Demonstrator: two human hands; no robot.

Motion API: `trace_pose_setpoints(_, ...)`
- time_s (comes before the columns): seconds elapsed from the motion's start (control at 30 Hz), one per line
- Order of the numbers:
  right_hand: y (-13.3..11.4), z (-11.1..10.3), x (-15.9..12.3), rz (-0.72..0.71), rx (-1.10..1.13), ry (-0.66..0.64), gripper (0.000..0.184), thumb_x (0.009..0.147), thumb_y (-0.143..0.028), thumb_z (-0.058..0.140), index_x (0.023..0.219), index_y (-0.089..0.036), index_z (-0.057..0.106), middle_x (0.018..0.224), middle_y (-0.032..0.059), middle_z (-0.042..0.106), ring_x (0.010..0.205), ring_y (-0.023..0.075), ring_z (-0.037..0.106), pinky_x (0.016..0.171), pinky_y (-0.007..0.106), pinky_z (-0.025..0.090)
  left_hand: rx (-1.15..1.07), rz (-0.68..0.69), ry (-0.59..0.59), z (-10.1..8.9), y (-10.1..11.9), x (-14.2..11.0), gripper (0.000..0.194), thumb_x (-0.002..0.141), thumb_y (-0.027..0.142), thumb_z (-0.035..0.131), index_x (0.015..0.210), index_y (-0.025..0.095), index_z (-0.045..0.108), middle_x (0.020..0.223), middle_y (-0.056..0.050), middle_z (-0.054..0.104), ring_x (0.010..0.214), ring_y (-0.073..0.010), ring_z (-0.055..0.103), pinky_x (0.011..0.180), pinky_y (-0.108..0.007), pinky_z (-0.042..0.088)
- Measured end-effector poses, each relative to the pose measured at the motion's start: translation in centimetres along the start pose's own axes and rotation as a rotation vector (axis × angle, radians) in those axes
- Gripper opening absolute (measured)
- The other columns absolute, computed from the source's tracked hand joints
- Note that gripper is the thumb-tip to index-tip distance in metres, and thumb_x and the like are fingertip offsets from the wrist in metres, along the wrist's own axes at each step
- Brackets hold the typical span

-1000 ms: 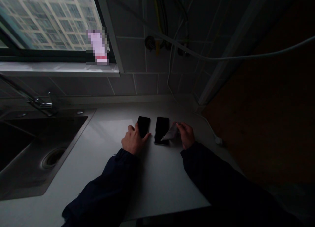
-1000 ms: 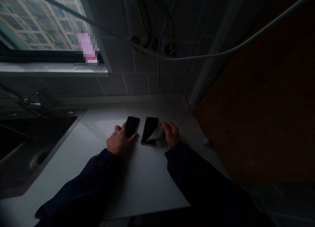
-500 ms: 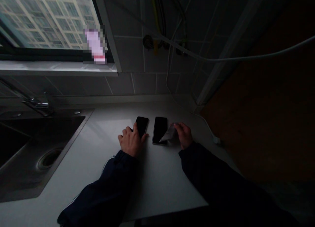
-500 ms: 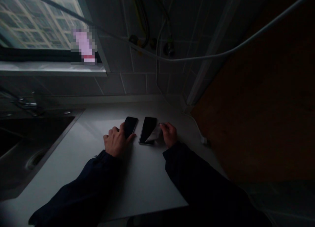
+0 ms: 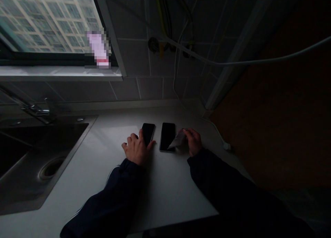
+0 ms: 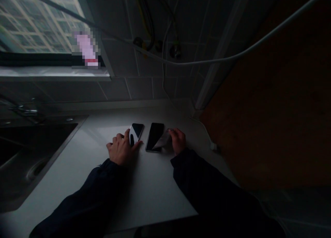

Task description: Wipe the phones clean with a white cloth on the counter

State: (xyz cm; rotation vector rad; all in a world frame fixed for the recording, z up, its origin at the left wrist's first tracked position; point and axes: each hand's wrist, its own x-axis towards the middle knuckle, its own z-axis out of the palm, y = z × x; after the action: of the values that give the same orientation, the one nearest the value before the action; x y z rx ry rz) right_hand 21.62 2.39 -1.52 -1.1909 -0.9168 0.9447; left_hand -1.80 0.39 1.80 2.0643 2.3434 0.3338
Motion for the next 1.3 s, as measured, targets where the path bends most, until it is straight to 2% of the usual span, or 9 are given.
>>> trace_pose_setpoints(0.1,-0.1,0.1,0.0,0.063,0.046,0.003,0.026,0.075,-0.048,0.072,0.071,-0.022,0.068,0.076,0.0021,0.072,0.075,0.0211,0.063,0.07,0.032,0.048,-0.172,0.043,0.091,0.2,0.3,0.0,0.076,0.091,0.065,0.05,0.151,0.019,0.042,0.144,-0.023,0.047,0.13,-0.0405,0.045,0.104,-0.057,0.036)
trace_pose_setpoints(0.2,-0.2,0.2,0.3,0.134,0.099,0.007,0.027,0.072,-0.048,0.073,0.078,-0.022,0.071,0.086,0.0046,0.076,0.085,0.0246,0.068,0.073,0.034,0.052,-0.615,0.231,0.18,0.3,1.2,-0.4,0.056,0.095,0.049,0.053,0.143,0.019,0.05,0.15,-0.018,0.044,0.14,-0.0311,0.041,0.113,-0.045,0.035)
trace_pose_setpoints(0.27,-0.2,0.1,0.5,0.189,0.13,0.004,0.028,0.071,-0.048,0.072,0.081,-0.022,0.071,0.088,0.0056,0.077,0.086,0.0263,0.07,0.072,0.036,0.054,-0.965,0.247,0.058,0.3,2.0,-0.9,0.048,0.095,0.044,0.053,0.136,0.02,0.055,0.148,-0.014,0.05,0.138,-0.0265,0.046,0.111,-0.039,0.04)
trace_pose_setpoints(0.4,0.0,-0.2,1.0,0.302,0.173,-0.015,0.027,0.071,-0.045,0.072,0.083,-0.021,0.07,0.083,0.0068,0.076,0.078,0.0269,0.072,0.064,0.038,0.056,-1.395,-0.042,-0.395,0.1,3.4,-1.6,0.055,0.088,0.042,0.063,0.136,0.016,0.056,0.138,-0.014,0.06,0.129,-0.0266,0.055,0.107,-0.036,0.042)
trace_pose_setpoints(0.53,0.1,-0.3,1.1,0.381,0.203,-0.038,0.021,0.071,-0.04,0.072,0.081,-0.022,0.069,0.08,0.0069,0.076,0.075,0.0257,0.072,0.062,0.037,0.057,-1.637,-0.302,-0.556,-1.0,3.8,-1.2,0.058,0.087,0.037,0.063,0.139,0.016,0.053,0.134,-0.014,0.063,0.127,-0.0224,0.058,0.103,-0.031,0.044)
trace_pose_setpoints(0.73,0.4,-0.5,1.2,0.433,0.225,-0.057,0.013,0.076,-0.035,0.07,0.079,-0.022,0.068,0.081,0.007,0.076,0.077,0.0247,0.072,0.063,0.036,0.057,-1.652,-0.432,-0.63,-2.4,3.7,0.1,0.054,0.085,0.035,0.064,0.135,0.019,0.053,0.124,-0.013,0.064,0.108,-0.0198,0.065,0.078,-0.028,0.051)
trace_pose_setpoints(0.93,0.4,-0.5,1.1,0.431,0.21,-0.089,0.015,0.077,-0.037,0.07,0.081,-0.022,0.069,0.084,0.0073,0.077,0.08,0.025,0.073,0.064,0.035,0.058,-1.506,-0.427,-0.608,-0.6,4.6,0.5,0.068,0.082,0.035,0.073,0.143,0.016,0.049,0.122,-0.017,0.066,0.1,-0.0234,0.066,0.072,-0.03,0.05)
trace_pose_setpoints(1.13,0.1,-0.1,0.7,0.409,0.219,-0.099,0.017,0.075,-0.037,0.07,0.083,-0.022,0.069,0.086,0.0071,0.078,0.081,0.0252,0.074,0.065,0.035,0.058,-1.514,-0.305,-0.491,1.5,5.6,0.4,0.07,0.081,0.022,0.073,0.144,0.009,0.046,0.111,-0.018,0.071,0.085,-0.02,0.069,0.072,-0.029,0.05)
trace_pose_setpoints(1.3,0.1,0.2,0.3,0.383,0.224,-0.096,0.02,0.072,-0.038,0.072,0.082,-0.021,0.071,0.084,0.0077,0.078,0.078,0.0262,0.075,0.065,0.036,0.058,-1.572,-0.151,-0.445,2.9,5.4,0.5,0.045,0.077,0.015,0.07,0.122,0.012,0.062,0.115,-0.015,0.071,0.098,-0.0223,0.069,0.087,-0.032,0.052)
